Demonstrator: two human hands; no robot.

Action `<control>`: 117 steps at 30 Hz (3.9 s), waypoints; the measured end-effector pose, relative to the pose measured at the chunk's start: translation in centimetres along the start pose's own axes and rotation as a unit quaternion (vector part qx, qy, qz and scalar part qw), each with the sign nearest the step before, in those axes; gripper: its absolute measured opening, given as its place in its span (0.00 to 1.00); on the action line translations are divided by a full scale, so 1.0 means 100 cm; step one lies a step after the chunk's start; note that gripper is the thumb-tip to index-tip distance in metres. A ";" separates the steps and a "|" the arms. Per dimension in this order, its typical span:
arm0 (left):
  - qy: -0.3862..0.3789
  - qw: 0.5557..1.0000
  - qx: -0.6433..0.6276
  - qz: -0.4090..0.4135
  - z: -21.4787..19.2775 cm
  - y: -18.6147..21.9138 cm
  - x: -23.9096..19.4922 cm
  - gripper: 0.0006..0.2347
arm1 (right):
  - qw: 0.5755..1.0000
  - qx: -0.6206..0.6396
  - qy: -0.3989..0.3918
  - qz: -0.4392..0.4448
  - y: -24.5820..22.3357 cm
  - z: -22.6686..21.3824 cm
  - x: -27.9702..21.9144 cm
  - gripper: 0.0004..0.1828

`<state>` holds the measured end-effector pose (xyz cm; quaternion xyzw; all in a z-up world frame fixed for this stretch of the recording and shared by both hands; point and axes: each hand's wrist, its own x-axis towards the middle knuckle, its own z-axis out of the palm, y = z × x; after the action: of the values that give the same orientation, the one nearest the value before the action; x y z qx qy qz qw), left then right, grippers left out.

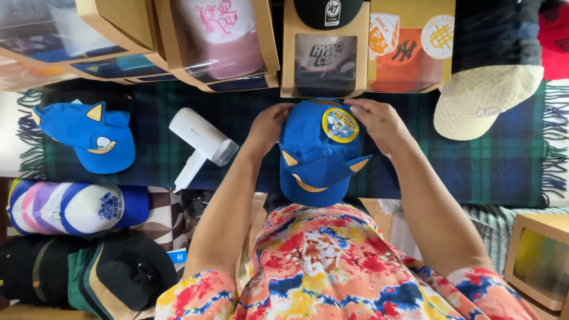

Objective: The person uses a wooden brush to clean the inside and outside of a blue baseball cap. They hold the cap with one hand while brushing with the other, turning the cap to access different areas. The person also brushes the brim and the front of the cap.

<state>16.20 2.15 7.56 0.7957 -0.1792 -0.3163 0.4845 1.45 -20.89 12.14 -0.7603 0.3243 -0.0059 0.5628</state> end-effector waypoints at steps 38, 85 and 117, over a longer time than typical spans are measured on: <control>0.208 0.910 0.157 0.323 -0.019 0.061 -0.077 0.16 | 0.911 -0.367 0.161 0.099 0.222 -0.055 -0.060 0.24; 0.306 0.780 0.244 0.487 0.088 0.005 -0.101 0.13 | 0.985 0.069 0.161 0.006 0.063 -0.010 -0.098 0.19; 0.311 0.766 0.269 0.494 0.086 -0.005 -0.097 0.14 | 0.994 0.032 0.082 0.060 0.110 0.002 -0.074 0.20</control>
<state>3.18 2.46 7.50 0.7500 -0.4645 0.2927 0.3689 -9.68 -18.74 5.30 -0.7183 0.4140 -0.0447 0.5574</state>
